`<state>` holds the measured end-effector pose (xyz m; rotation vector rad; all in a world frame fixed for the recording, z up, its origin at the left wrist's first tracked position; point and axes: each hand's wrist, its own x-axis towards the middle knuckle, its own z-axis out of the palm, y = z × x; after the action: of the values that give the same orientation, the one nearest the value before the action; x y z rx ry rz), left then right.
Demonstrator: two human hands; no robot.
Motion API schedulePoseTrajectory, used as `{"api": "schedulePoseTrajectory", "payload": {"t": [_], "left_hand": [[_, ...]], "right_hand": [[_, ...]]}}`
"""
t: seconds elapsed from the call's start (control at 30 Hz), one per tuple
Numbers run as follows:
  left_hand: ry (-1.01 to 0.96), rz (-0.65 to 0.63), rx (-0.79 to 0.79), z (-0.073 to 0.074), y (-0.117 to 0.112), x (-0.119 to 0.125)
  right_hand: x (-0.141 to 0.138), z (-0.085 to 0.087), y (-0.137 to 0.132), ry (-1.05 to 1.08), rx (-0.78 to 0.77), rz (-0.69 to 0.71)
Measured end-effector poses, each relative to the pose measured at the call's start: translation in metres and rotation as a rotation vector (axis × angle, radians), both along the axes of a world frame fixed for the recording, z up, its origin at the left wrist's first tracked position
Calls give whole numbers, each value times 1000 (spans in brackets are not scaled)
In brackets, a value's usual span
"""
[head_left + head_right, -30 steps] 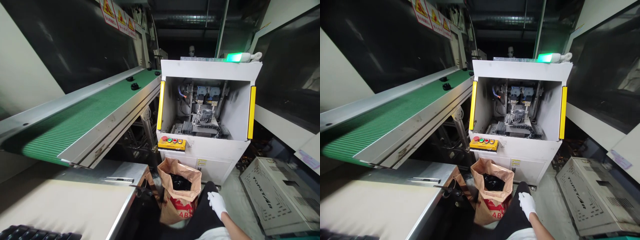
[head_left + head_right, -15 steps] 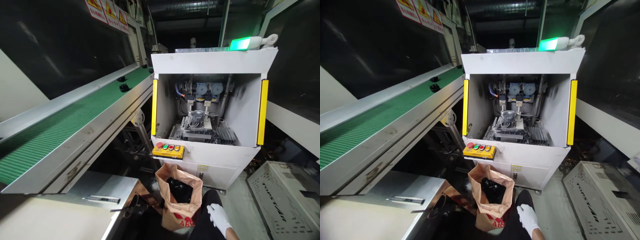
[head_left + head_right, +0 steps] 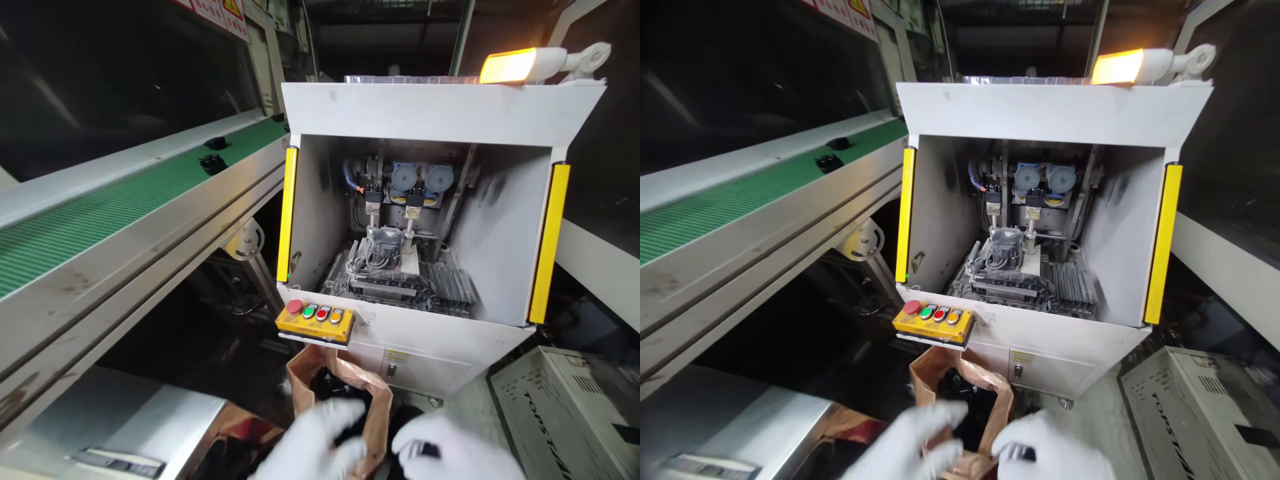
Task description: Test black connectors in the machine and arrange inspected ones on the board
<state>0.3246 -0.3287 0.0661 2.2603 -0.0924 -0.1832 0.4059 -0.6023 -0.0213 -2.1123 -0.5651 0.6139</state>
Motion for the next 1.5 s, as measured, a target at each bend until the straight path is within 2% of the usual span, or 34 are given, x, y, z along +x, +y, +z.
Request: {"api": "schedulePoseTrajectory", "payload": {"t": [0.07,0.1,0.13,0.17,0.2,0.27,0.33,0.4,0.47,0.53,0.63,0.77,0.9,1.1,1.23,1.33,1.4,1.43,1.5], "left_hand": [[-161,176,-150,29,21,55],[-300,330,-287,45,33,89],[-471,483,-424,62,44,128],[-621,584,-519,78,54,171],[-702,601,-580,92,64,215],[-644,506,-635,112,78,302],[-477,332,-677,120,86,375],[-294,134,-707,120,89,425],[-143,-13,-726,116,88,452],[-76,-68,-745,112,87,462],[-115,-62,-777,110,84,461],[-143,5,-822,109,80,458],[-132,50,-814,107,81,458],[-74,43,-827,110,81,459],[-97,92,-873,108,77,456],[-102,92,-808,107,77,454],[-80,65,-777,115,78,454],[-98,52,-798,124,79,456],[-261,25,-934,153,78,459]], "right_hand": [[46,75,-5,-118,134,2],[75,107,-2,-213,207,-90],[109,133,4,-334,258,-216],[146,154,13,-445,334,-353],[186,169,25,-524,443,-451],[263,186,50,-553,658,-532],[330,193,75,-448,744,-469],[376,196,96,-305,728,-342],[401,196,109,-189,699,-241],[409,197,117,-106,701,-190],[409,201,120,-43,745,-155],[406,207,125,-173,761,-229],[406,205,128,-250,728,-326],[410,198,120,-82,661,-226],[410,197,120,-81,688,-246],[407,198,121,-67,692,-246],[405,201,121,-53,683,-259],[403,202,121,-46,678,-273],[401,205,122,-36,672,-297]]}}
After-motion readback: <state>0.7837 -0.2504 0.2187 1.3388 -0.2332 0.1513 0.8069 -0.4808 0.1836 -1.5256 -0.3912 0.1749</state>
